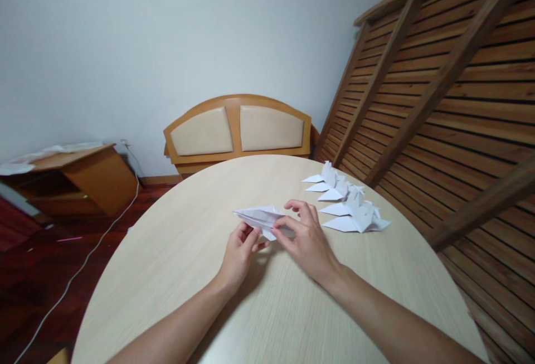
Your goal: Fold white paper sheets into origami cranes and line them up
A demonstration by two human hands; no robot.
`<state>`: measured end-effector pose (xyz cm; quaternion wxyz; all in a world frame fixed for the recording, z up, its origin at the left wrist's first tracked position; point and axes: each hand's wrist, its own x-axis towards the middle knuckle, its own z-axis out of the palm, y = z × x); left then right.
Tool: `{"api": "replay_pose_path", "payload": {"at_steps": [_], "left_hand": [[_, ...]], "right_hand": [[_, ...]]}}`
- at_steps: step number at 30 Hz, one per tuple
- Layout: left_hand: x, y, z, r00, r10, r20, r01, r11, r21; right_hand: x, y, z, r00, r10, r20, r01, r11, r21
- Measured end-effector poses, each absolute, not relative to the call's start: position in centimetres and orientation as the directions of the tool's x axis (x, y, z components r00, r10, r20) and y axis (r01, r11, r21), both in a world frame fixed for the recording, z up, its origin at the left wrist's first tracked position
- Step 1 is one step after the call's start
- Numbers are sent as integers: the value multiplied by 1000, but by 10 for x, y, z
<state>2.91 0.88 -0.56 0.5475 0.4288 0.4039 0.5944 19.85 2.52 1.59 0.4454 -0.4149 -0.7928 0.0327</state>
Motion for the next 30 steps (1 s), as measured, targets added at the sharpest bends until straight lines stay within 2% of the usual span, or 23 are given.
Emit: {"api": "replay_pose_path", "payload": {"at_steps": [5,11,15,20,24,30], "left_hand": [[27,9,-5,-1,998,65,-265,-63,962],[29,8,-2,26,997,68,-308,-57,950],[29,10,-4,3,998,58,-284,-54,957],[30,11,-6,-59,996,69,-270,-83,959],[30,10,-5,-116,989,94,-262,-122,957],[28,11,-7,-178,976,128,-224,-167,960]], "right_hand": [[197,20,23,-263,681,683,655,646,-391],[197,20,24,-270,677,684,631,661,-405],[197,20,22,-261,734,626,538,650,-537],[195,23,18,-144,855,498,355,515,-781],[194,26,15,-106,890,444,197,457,-868],[193,23,11,-162,941,297,-81,287,-955]]}}
